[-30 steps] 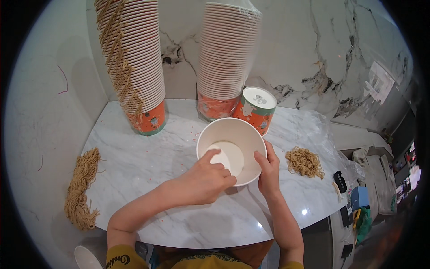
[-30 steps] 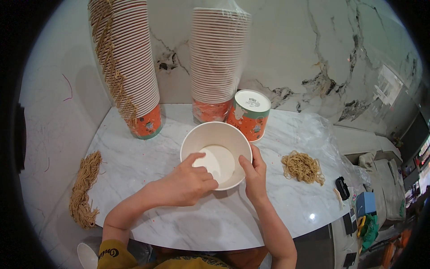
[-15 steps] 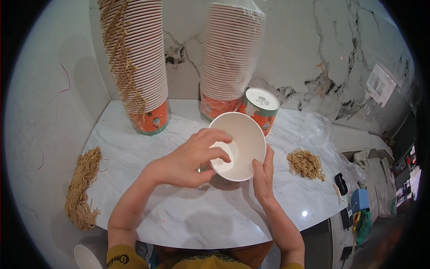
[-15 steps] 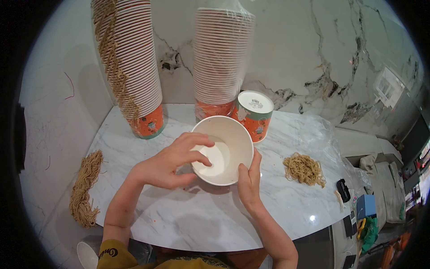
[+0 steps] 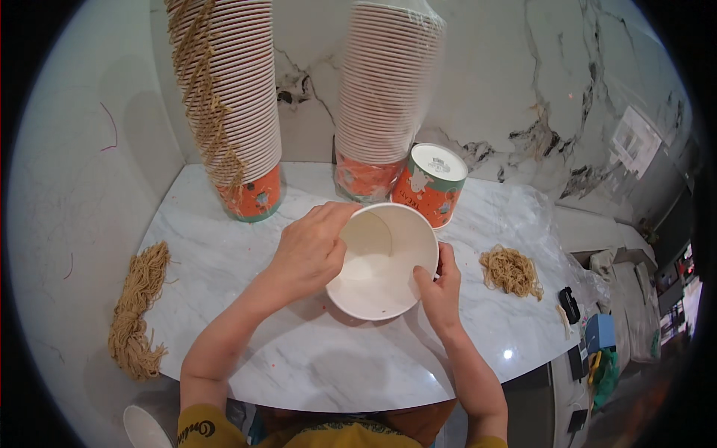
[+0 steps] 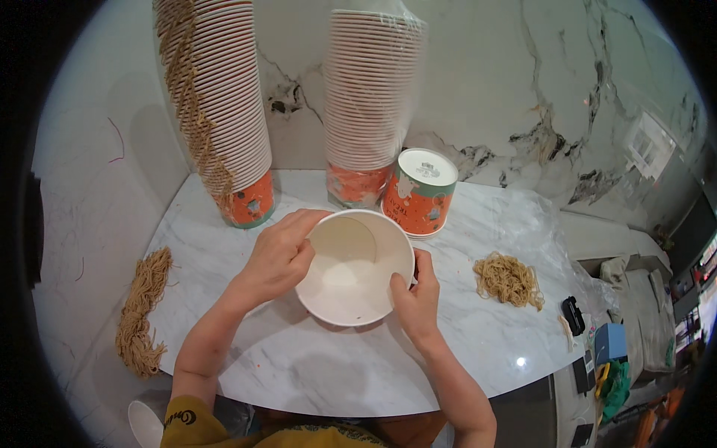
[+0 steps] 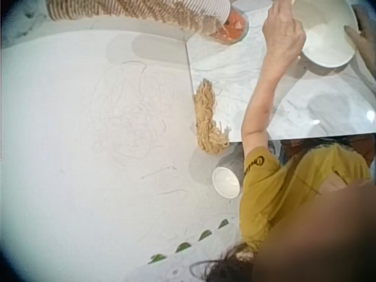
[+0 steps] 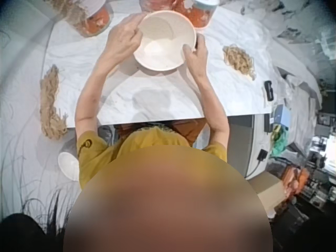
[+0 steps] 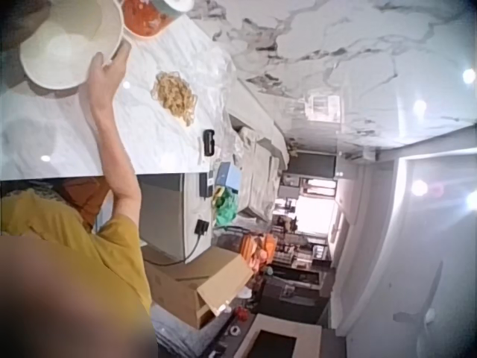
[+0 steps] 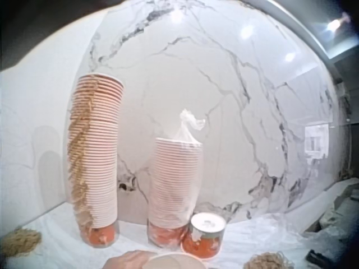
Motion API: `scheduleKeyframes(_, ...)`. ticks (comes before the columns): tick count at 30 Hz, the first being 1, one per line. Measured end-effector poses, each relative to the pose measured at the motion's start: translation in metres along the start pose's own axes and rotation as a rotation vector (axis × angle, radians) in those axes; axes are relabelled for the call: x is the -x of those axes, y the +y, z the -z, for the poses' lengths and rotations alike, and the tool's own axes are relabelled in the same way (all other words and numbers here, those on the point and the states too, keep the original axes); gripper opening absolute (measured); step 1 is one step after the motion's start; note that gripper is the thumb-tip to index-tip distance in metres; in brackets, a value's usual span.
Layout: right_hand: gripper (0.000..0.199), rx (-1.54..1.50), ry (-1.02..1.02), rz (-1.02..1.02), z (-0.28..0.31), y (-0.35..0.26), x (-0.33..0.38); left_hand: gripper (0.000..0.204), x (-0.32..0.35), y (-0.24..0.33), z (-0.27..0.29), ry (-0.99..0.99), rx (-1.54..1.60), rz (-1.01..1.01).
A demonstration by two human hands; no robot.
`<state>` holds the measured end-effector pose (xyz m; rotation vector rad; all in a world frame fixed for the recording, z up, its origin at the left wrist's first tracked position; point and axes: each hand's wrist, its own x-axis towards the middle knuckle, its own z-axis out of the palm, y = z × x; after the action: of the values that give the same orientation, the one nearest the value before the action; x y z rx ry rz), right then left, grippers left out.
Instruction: Tying decorative strings onto paper tubs and stacking them in a packaging facility.
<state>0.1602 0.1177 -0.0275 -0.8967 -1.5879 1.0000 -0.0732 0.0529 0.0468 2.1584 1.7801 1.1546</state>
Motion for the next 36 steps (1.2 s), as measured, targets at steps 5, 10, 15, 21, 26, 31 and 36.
scheduleKeyframes(5,0.019,0.120,0.015,0.043,0.002,-0.001,-0.003,0.048,0.000,0.009,0.013,-0.064,-0.033,-0.191)
scheduleKeyframes(10,0.022,0.298,-0.039,0.100,-0.003,-0.003,0.004,0.048,0.001,0.008,0.011,-0.006,-0.002,-0.191)
scheduleKeyframes(15,0.026,0.136,-0.007,-0.050,-0.002,-0.012,0.008,0.049,0.003,0.014,0.006,0.063,0.078,-0.132)
scheduleKeyframes(21,0.033,-0.015,0.009,-0.068,-0.002,-0.016,0.006,0.064,0.003,0.017,-0.001,0.051,0.183,-0.122)
scheduleKeyframes(26,0.029,-0.102,0.103,0.014,0.006,-0.007,-0.005,0.068,0.003,0.031,0.005,0.163,0.155,-0.232)
scheduleKeyframes(31,0.026,-0.243,0.066,-0.245,0.012,-0.010,-0.009,0.040,0.009,0.043,-0.002,0.270,-0.330,-0.492)
scheduleKeyframes(36,0.025,-0.281,0.056,-0.254,0.002,-0.018,-0.003,0.036,0.032,0.053,-0.044,0.130,-0.323,-0.608)
